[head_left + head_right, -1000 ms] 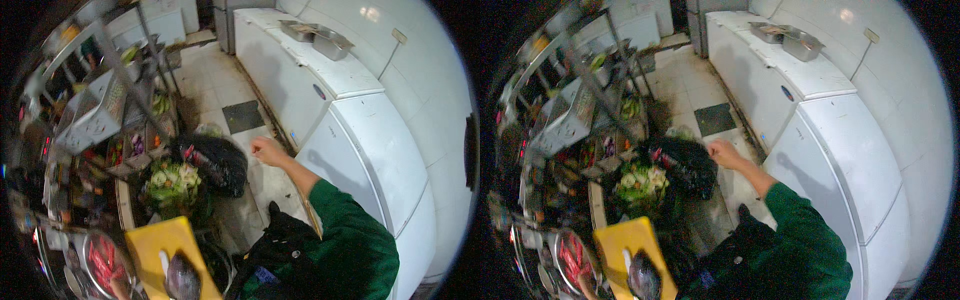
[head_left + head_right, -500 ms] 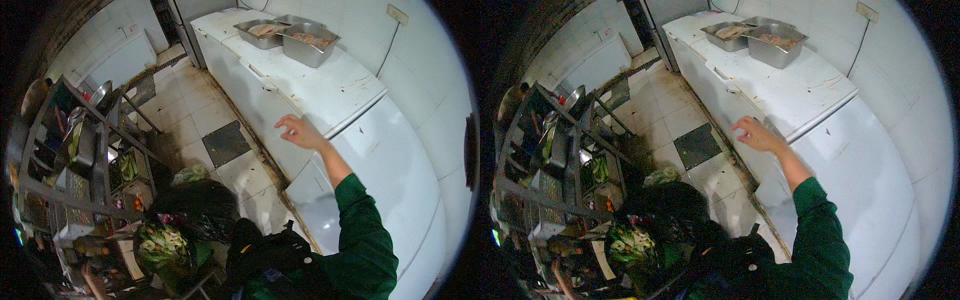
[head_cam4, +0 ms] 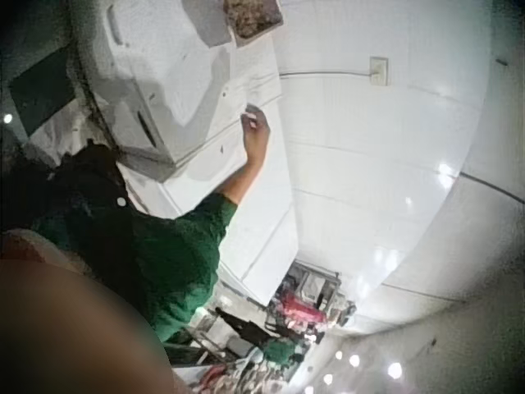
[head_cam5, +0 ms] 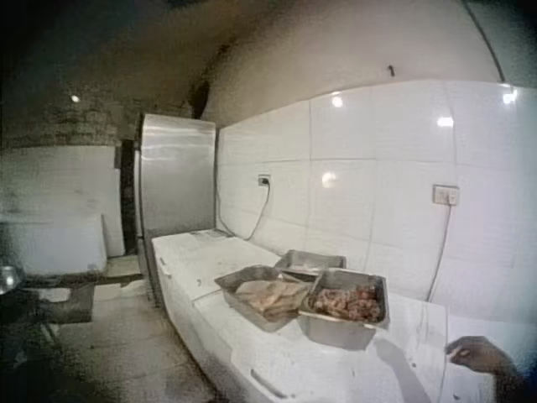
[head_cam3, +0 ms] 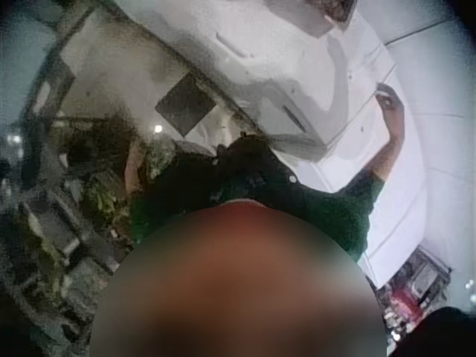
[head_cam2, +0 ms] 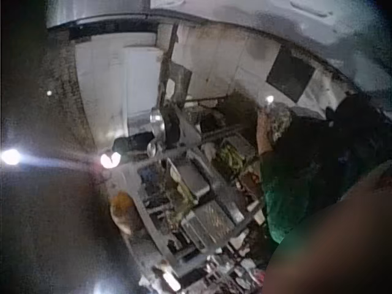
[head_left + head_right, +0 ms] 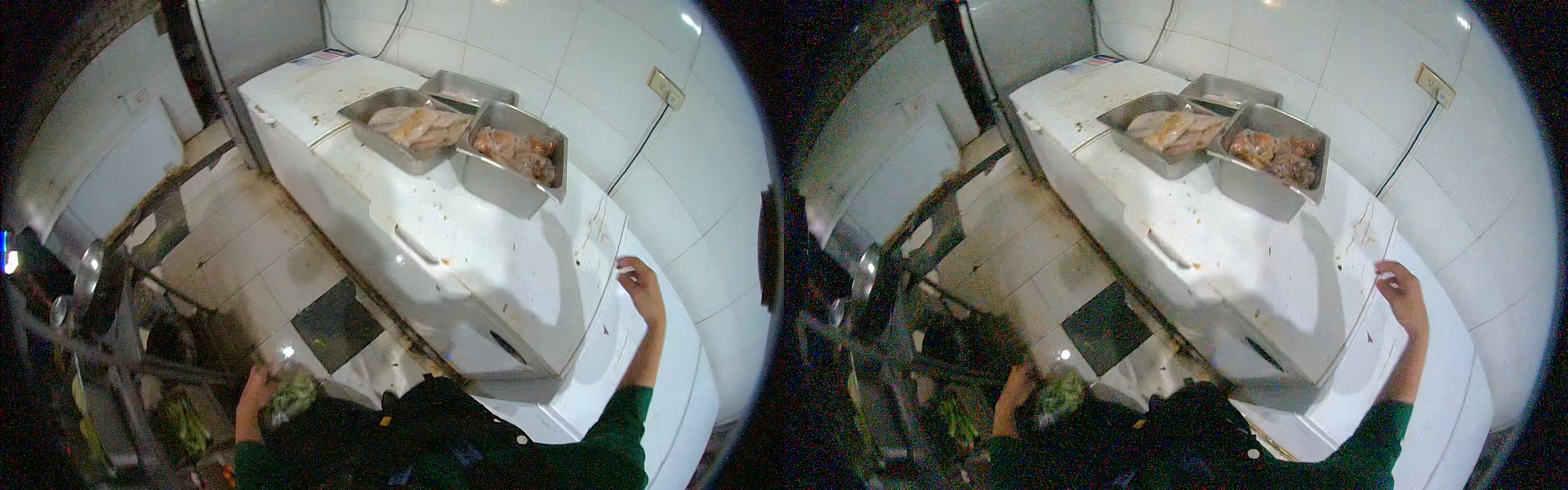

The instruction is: The person retrieves a whole chicken from a freezer, places it on a cutting board, and cuts it into pieces with a knife. They then retrieve a whole fish and a packet of sausages, placing them on the board and into a bowl respectively.

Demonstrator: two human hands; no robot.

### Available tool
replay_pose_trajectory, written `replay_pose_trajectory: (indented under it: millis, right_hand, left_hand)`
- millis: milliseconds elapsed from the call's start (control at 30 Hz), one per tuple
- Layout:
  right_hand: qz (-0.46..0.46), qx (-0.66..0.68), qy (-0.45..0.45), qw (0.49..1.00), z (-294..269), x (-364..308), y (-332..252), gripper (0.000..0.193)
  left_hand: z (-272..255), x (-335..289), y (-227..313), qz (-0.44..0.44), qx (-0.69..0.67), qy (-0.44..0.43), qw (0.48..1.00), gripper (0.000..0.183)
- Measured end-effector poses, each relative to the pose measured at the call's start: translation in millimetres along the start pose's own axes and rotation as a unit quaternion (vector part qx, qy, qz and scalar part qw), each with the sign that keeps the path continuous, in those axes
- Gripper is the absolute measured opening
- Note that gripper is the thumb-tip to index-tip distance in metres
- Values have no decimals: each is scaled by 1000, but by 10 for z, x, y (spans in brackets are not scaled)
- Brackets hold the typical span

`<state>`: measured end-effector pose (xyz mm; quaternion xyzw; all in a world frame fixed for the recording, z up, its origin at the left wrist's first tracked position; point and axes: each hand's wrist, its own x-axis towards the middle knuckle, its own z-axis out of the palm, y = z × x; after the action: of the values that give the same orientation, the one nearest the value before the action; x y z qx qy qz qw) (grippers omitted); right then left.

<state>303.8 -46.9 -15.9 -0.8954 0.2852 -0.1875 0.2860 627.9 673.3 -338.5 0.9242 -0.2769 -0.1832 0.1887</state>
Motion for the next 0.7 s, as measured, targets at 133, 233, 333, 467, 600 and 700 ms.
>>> replay_pose_trajectory:
  millis: [133, 233, 333, 467, 600, 700]
  right_hand:
    - [119, -4, 81, 990, -322, 76, -58, 29]
    - [66, 1, 100, 993, -302, 515, -212, 29]
    - [33, -46, 90, 994, -128, 1357, -414, 30]
    - [-52, -152, 48, 986, 264, 2822, -794, 36]
    - [-165, -137, -2, 977, 926, 4262, -1202, 42]
    - [-134, -143, -38, 980, 1537, 5145, -1342, 53]
  left_hand:
    - [-620, 2071, 661, 73, -40, 36, 996, 58]
    - [-995, 3105, 1247, 149, -43, 64, 986, 60]
    - [-1348, 3761, 1599, 186, -123, 25, 974, 60]
    - [-1602, 4278, 1223, 121, -236, 68, 962, 56]
    - [-1494, 4582, 56, -20, -221, 146, 964, 56]
    - [-1146, 4574, -841, -103, -89, 105, 985, 55]
